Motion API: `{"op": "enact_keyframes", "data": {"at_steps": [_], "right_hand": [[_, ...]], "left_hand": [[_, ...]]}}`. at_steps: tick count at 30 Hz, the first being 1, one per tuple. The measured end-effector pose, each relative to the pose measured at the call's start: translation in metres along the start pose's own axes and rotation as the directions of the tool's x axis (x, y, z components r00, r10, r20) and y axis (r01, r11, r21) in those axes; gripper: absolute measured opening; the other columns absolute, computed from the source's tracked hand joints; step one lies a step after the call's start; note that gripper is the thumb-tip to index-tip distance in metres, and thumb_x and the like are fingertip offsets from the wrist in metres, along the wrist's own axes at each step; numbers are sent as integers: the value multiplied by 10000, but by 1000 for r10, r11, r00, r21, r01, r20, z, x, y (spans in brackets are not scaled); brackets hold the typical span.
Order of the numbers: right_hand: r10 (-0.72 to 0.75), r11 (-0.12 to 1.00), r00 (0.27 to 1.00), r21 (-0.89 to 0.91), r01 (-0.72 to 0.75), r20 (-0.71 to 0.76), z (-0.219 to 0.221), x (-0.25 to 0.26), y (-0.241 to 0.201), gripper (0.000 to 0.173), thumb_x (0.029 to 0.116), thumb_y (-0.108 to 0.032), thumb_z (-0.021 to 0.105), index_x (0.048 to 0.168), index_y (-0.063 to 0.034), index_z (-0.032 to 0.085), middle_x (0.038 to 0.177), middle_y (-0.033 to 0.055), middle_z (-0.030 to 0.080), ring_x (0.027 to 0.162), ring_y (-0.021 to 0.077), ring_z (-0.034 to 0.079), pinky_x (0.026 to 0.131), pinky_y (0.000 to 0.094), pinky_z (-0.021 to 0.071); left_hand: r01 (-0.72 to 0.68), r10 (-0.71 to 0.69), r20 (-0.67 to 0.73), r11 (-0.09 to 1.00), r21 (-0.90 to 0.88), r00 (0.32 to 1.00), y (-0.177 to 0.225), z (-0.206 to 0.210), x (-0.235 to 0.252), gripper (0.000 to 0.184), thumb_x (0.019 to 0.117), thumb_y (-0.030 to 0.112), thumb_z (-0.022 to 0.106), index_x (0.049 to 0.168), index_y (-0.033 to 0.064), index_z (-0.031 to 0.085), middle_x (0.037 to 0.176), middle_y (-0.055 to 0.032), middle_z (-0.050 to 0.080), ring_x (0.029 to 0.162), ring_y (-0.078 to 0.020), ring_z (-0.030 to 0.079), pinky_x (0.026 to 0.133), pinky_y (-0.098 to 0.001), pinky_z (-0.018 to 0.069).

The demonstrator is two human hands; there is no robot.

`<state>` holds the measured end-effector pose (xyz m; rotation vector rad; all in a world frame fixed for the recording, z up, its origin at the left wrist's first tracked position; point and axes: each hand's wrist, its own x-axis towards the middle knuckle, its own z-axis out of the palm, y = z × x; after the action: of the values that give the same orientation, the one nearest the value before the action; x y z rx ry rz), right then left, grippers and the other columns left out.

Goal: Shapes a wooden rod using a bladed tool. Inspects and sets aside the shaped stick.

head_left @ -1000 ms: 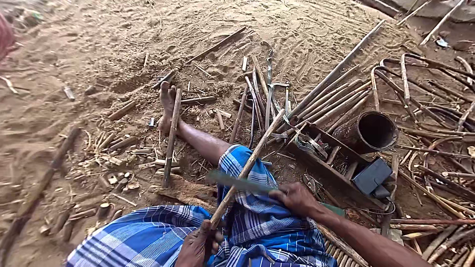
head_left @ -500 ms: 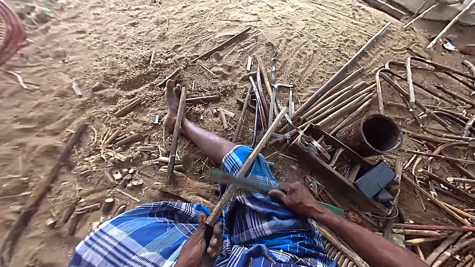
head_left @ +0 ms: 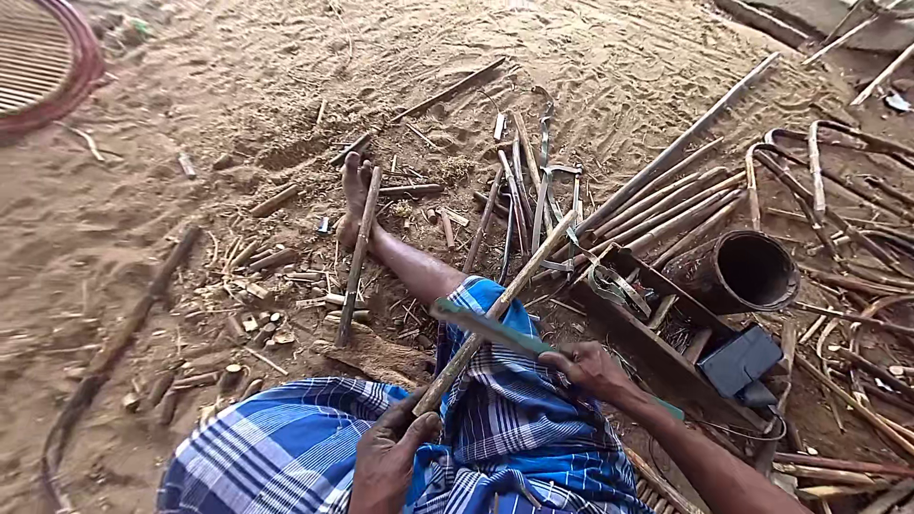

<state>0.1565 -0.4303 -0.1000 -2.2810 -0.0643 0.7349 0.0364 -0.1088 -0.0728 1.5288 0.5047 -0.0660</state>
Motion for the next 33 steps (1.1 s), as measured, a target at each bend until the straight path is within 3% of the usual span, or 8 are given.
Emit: {"op": "enact_keyframes", "data": {"at_steps": [4, 8, 12, 17, 20, 24, 27, 33], "right_hand": [[201, 947, 968, 282, -153, -148, 2, 19, 24, 672, 1010, -697, 405, 921, -74, 642, 606, 81, 565, 476, 223, 561, 465, 446, 516], [-1, 999, 1000, -48, 2, 20, 17, -13, -10, 553, 997, -630, 508, 856, -127, 691, 704, 64, 626, 687, 240, 647, 650, 514, 530], [215, 966, 971, 168, -196, -106, 13, 6, 2, 684, 995, -711, 424, 922, -76, 668, 653, 105, 608, 545, 257, 613, 530, 489, 543], [115, 993, 992, 23, -116, 50, 12, -18, -15, 570, 980, -662, 513, 835, -143, 699, 713, 45, 630, 682, 213, 635, 660, 489, 531], [168, 977, 985, 129, -170, 25, 17, -16, -9, 623, 1015, -662, 443, 815, -110, 653, 619, 57, 584, 536, 204, 588, 532, 437, 518], [144, 986, 986, 74, -150, 84, 8, -25, -7, 582, 1008, -638, 478, 881, -118, 708, 712, 55, 630, 670, 209, 632, 656, 466, 532], [212, 949, 977, 244, -201, -18, 11, -8, 13, 653, 1015, -678, 426, 893, -74, 640, 604, 70, 546, 477, 194, 549, 464, 404, 516], [150, 975, 986, 152, -160, 75, 3, -21, -3, 571, 1026, -600, 484, 879, -92, 702, 668, 57, 604, 590, 194, 596, 575, 437, 522]], "left_hand": [[142, -134, 62, 979, -148, 989, 0, 11, 6, 261, 957, 26, 657, 1199, -66, 688, 1033, -205, 736, 762, -242, 711, 651, -314, 608], [161, -154, 68, 980, -120, 986, -1, 20, 10, 262, 952, 20, 672, 1200, -65, 694, 1011, -207, 749, 736, -247, 722, 616, -318, 610], [110, -110, 23, 994, -22, 994, 4, 28, 16, 239, 913, 23, 738, 1146, -28, 737, 898, -168, 753, 710, -248, 721, 603, -335, 617], [132, -132, 63, 991, 17, 989, 6, 45, 29, 183, 907, 28, 755, 1085, -16, 750, 868, -161, 759, 722, -259, 740, 652, -365, 639], [124, -127, 73, 991, 42, 989, 3, 50, 32, 169, 896, 39, 772, 1059, -1, 757, 868, -152, 763, 736, -262, 748, 679, -367, 646], [153, -155, 82, 988, 30, 984, 2, 51, 28, 145, 864, 8, 793, 1001, -26, 759, 837, -165, 760, 727, -260, 749, 707, -368, 649], [153, -155, 57, 988, 36, 986, 2, 49, 29, 142, 863, 18, 801, 998, -8, 764, 833, -159, 762, 729, -269, 754, 714, -380, 655], [171, -171, 76, 985, 3, 982, 2, 53, 28, 168, 835, -16, 813, 994, -29, 759, 828, -171, 758, 717, -262, 749, 704, -370, 651]]}}
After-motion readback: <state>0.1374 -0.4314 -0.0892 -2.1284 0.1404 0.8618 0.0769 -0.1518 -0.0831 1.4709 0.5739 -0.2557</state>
